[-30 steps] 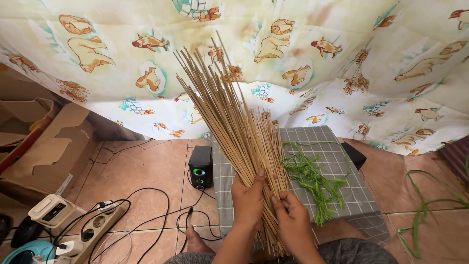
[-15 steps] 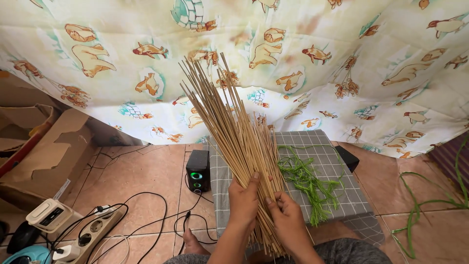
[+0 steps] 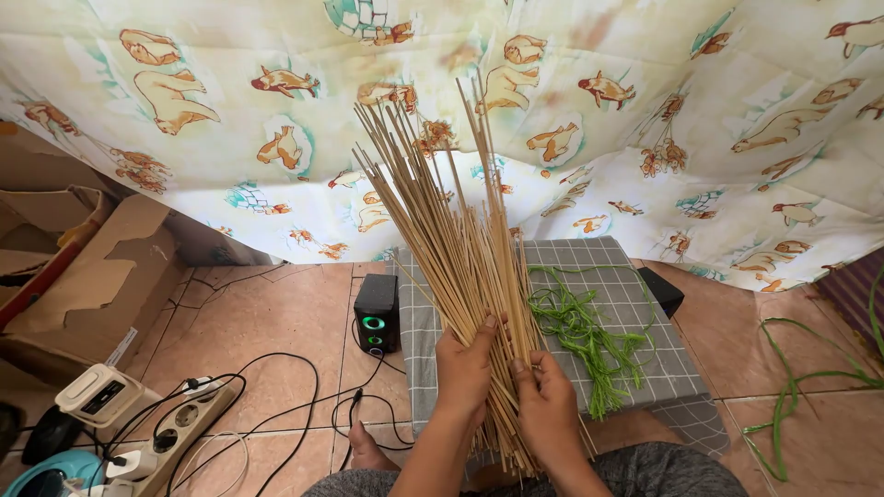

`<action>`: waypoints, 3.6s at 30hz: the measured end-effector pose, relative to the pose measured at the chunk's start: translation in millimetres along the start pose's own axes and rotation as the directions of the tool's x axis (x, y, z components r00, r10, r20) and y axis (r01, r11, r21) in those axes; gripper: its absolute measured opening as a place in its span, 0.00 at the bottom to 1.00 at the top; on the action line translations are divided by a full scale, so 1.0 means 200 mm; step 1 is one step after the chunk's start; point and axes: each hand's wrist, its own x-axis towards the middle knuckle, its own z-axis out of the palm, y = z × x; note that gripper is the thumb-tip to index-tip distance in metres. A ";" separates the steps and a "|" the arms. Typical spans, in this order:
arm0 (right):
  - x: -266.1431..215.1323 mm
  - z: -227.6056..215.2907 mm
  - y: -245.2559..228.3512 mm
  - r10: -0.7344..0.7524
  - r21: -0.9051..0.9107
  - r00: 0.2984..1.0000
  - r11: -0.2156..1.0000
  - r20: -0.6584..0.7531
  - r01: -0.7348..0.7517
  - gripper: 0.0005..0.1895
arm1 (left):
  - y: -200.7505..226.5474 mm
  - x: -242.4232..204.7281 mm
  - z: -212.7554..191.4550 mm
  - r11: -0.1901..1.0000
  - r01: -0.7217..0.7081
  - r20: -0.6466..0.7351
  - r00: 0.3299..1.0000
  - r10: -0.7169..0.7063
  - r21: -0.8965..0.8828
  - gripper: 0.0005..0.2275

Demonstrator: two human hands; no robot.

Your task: Organizing and tying thin wooden sticks into bundles using green plastic ties.

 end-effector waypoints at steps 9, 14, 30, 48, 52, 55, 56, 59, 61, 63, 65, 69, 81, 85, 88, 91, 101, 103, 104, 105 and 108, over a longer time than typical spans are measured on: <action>-0.01 -0.02 -0.05 0.009 0.008 0.998 1.000 0.070 -0.009 0.20 | -0.01 0.00 0.00 0.998 -0.047 -0.026 0.999 0.048 0.032 0.09; 0.05 -0.05 -0.07 0.024 0.161 0.998 0.986 0.056 -0.033 0.08 | 0.01 0.02 0.00 0.998 0.025 -0.030 0.999 -0.027 -0.053 0.11; 0.10 -0.27 0.07 -0.094 -0.678 0.994 0.727 0.058 0.108 0.29 | 0.13 0.00 -0.05 0.967 -0.252 -0.033 0.967 0.253 0.026 0.10; -0.19 -0.16 -0.09 -0.434 -0.107 0.752 0.829 0.497 0.549 0.46 | 0.21 -0.18 0.00 0.930 -0.346 0.182 0.913 0.364 -0.127 0.11; -0.16 -0.02 -0.05 -0.356 -0.232 0.861 0.861 0.363 0.453 0.33 | 0.19 -0.13 -0.03 0.944 -0.195 0.279 0.922 0.269 -0.266 0.10; -0.19 0.03 -0.06 -0.286 -0.230 0.896 0.899 0.339 0.374 0.25 | 0.20 -0.11 -0.06 0.983 -0.063 0.317 0.942 0.115 -0.171 0.12; -0.19 0.04 -0.05 -0.255 -0.197 0.896 0.919 0.364 0.341 0.27 | 0.19 -0.11 -0.06 0.989 -0.103 0.283 0.950 0.130 -0.107 0.10; -0.20 -0.03 -0.09 -0.217 -0.055 0.838 0.958 0.502 0.281 0.35 | 0.21 -0.12 -0.03 0.977 -0.210 0.222 0.955 0.195 0.048 0.10; -0.20 -0.08 -0.08 -0.217 0.049 0.765 0.971 0.606 0.236 0.41 | 0.21 -0.14 -0.01 0.952 -0.272 0.196 0.950 0.243 0.139 0.13; -0.19 -0.11 -0.02 -0.392 0.313 0.754 0.914 0.528 0.257 0.49 | 0.21 -0.17 0.00 0.929 -0.357 0.235 0.916 0.326 0.103 0.15; -0.19 -0.08 0.06 -0.434 0.288 0.824 0.894 0.364 0.343 0.37 | 0.15 -0.18 0.04 0.929 -0.364 0.225 0.913 0.341 0.071 0.15; -0.19 -0.10 0.08 -0.401 0.123 0.886 0.916 0.235 0.382 0.30 | 0.06 -0.16 0.07 0.957 -0.286 0.223 0.937 0.269 0.045 0.14; -0.14 -0.12 0.12 -0.433 0.518 0.883 0.806 0.184 0.287 0.26 | -0.03 -0.16 0.12 0.976 -0.178 0.256 0.945 0.205 -0.124 0.12; -0.17 -0.11 0.15 -0.433 0.602 0.874 0.765 0.219 0.228 0.34 | 0.00 -0.14 0.14 0.971 -0.229 0.341 0.909 0.240 -0.073 0.17; -0.19 -0.11 0.15 -0.377 0.666 0.899 0.732 0.222 0.143 0.29 | 0.00 -0.16 0.14 0.967 -0.255 0.329 0.911 0.249 -0.025 0.20; -0.21 -0.08 0.14 -0.424 0.648 0.884 0.733 0.198 0.207 0.33 | -0.02 -0.16 0.12 0.950 -0.296 0.336 0.888 0.314 -0.104 0.23; -0.09 -0.24 0.09 -0.273 -0.047 0.962 0.961 0.002 0.273 0.26 | 0.13 -0.08 -0.02 0.600 -0.652 0.118 0.717 0.687 0.463 0.08; -0.08 -0.26 0.05 -0.165 -0.177 0.985 0.969 0.045 0.171 0.24 | 0.14 -0.03 -0.06 0.467 -0.687 0.131 0.628 0.768 0.556 0.08; -0.09 -0.25 0.03 -0.114 -0.328 0.989 0.934 0.091 0.138 0.25 | 0.12 0.00 -0.08 0.385 -0.710 0.163 0.571 0.804 0.589 0.07; -0.09 -0.24 0.01 -0.064 -0.470 0.990 0.875 0.128 0.117 0.25 | 0.11 0.03 -0.10 0.294 -0.731 0.199 0.506 0.839 0.616 0.07; -0.10 -0.17 0.11 -0.305 -0.554 0.916 0.730 0.260 0.401 0.28 | 0.07 0.06 -0.10 0.393 -0.710 0.202 0.596 0.777 0.584 0.09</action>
